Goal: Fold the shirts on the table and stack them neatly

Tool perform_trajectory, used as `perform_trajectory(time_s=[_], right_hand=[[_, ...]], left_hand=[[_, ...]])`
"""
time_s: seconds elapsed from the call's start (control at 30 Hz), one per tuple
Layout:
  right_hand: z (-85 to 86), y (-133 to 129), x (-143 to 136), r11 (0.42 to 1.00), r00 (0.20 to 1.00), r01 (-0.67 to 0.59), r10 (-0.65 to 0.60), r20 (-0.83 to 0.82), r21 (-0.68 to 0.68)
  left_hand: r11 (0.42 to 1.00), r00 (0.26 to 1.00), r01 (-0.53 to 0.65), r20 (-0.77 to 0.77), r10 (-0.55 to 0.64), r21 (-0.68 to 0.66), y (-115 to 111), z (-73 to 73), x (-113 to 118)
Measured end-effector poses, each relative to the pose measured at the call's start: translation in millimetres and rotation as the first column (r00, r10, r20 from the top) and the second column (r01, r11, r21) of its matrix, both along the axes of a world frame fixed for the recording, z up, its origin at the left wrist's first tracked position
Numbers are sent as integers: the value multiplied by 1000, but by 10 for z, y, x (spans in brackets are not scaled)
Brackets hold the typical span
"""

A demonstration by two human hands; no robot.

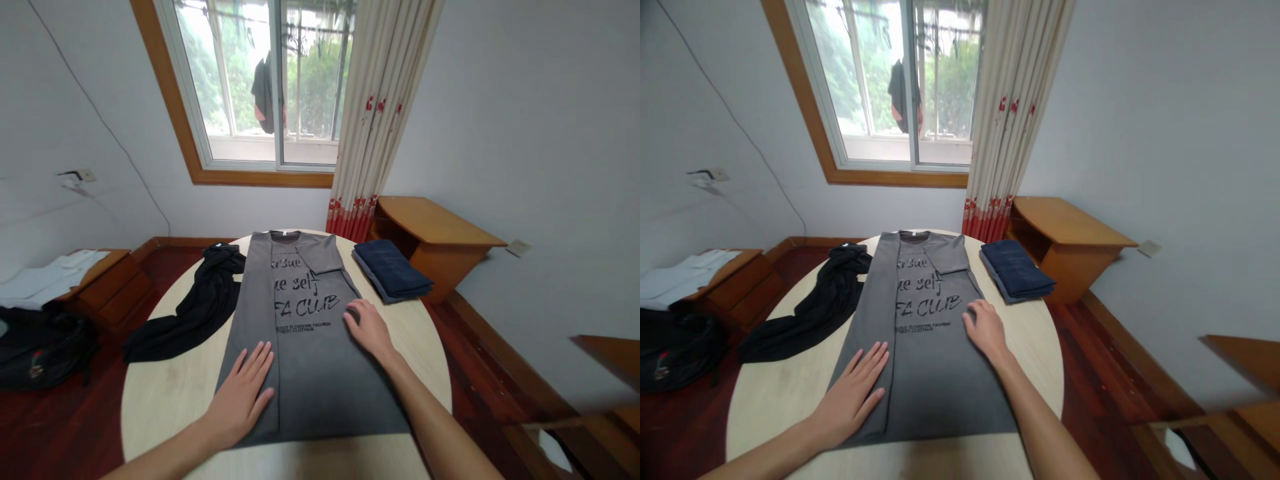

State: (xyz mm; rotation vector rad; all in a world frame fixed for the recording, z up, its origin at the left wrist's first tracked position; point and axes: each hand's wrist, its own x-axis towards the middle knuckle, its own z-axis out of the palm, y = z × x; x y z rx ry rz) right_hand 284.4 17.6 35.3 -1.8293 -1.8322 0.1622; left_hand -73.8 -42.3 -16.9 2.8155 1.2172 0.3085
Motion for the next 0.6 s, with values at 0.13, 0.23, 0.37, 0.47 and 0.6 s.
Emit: perform_trajectory(time_s=[0.13,0.23,0.37,0.47,0.6], right_hand=[[-245,-191,475,985,988,156,-157,3,-72],[-263,-265,563,959,962,155,-201,-185,-236],[-74,-253,485,881,818,-29,-251,-518,-472],[107,-243,326,900,699,-169,-178,-692,-402],[202,-227,35,889,644,-335,-25,-765,-311]], left_hand=[[995,999,48,13,-47,-82,-213,198,54],[975,1000,22,20,-18,-223,-120,597,225],[910,990,61,141,-3,-411,134,1025,573],[881,964,124,268,4,-457,266,1048,817],[843,938,198,348,-13,-501,343,884,1015]])
